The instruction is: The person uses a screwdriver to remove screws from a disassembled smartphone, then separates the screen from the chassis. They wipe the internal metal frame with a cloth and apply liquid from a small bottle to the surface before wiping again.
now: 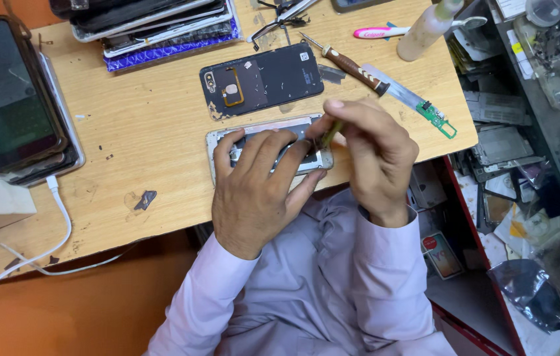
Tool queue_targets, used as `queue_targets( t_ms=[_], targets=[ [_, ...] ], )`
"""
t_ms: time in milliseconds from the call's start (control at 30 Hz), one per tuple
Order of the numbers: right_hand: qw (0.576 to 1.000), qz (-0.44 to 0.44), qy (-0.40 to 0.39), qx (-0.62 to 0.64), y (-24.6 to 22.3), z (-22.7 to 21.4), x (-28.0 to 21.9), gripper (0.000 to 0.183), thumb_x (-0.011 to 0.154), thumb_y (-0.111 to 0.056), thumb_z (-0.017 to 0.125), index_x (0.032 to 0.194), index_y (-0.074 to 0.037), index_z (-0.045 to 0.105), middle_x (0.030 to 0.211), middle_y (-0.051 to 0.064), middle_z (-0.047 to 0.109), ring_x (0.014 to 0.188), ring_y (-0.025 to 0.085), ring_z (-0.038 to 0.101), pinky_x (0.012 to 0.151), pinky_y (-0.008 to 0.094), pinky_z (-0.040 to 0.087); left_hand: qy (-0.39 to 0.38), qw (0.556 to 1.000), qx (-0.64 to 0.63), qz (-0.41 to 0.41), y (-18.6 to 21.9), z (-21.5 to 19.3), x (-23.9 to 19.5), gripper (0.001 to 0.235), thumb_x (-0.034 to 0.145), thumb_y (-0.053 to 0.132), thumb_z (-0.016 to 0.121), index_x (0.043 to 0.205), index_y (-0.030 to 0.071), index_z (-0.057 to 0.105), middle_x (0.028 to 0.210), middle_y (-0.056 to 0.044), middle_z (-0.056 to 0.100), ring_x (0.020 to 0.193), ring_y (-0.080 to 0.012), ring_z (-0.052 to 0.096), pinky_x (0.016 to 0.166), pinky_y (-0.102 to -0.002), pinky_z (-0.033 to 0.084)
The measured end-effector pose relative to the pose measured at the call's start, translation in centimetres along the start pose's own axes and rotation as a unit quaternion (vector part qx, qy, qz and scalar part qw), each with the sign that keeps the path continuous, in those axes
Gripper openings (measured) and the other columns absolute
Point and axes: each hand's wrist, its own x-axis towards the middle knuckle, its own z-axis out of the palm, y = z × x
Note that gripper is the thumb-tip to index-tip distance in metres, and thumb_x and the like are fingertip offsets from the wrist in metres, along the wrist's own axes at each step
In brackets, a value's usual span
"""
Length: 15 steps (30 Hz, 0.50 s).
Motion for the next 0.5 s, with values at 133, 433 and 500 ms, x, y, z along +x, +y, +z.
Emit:
queue_targets(
  t_ms=[133, 433, 500],
  targets=[
    [0.995, -0.056, 0.046, -0.074, 0.65, -0.02, -0.48, 0.025, 0.112, 0.000, 0.060, 0.137, -0.005, 0.056, 0.123, 0.014, 0.057, 0.101, 0.023, 0.064, 0.094, 0.028, 0.054, -0.002, 1.000, -0.002, -0.003, 0.04, -0.05, 0.08, 0.041, 0.087, 0.037, 0.084, 0.116, 0.011, 0.070, 0.121, -0.004, 0.065, 0.117, -0.0203, 0.061, 0.110, -0.050, 0.037],
    [0.994, -0.041, 0.051, -0.083, 0.61, 0.00, -0.47, 0.034, 0.110, -0.003, 0.069, 0.141, -0.006, 0.056, 0.119, 0.013, 0.059, 0.103, 0.019, 0.064, 0.091, 0.025, 0.056, -0.008, 1.000, -0.008, -0.007, 0.12, -0.06, 0.11, 0.040, 0.087, 0.035, 0.083, 0.116, 0.011, 0.070, 0.120, -0.003, 0.065, 0.116, -0.0204, 0.062, 0.109, -0.051, 0.037],
    [0.999, -0.012, 0.013, -0.028, 0.47, -0.45, -0.53, 0.034, 0.112, 0.001, 0.061, 0.145, -0.006, 0.055, 0.119, 0.012, 0.066, 0.107, 0.018, 0.069, 0.093, 0.026, 0.058, -0.013, 1.000, -0.013, -0.010, 0.12, -0.13, 0.08, 0.041, 0.087, 0.036, 0.083, 0.117, 0.010, 0.070, 0.120, -0.003, 0.065, 0.116, -0.0204, 0.062, 0.109, -0.051, 0.037]
  ],
)
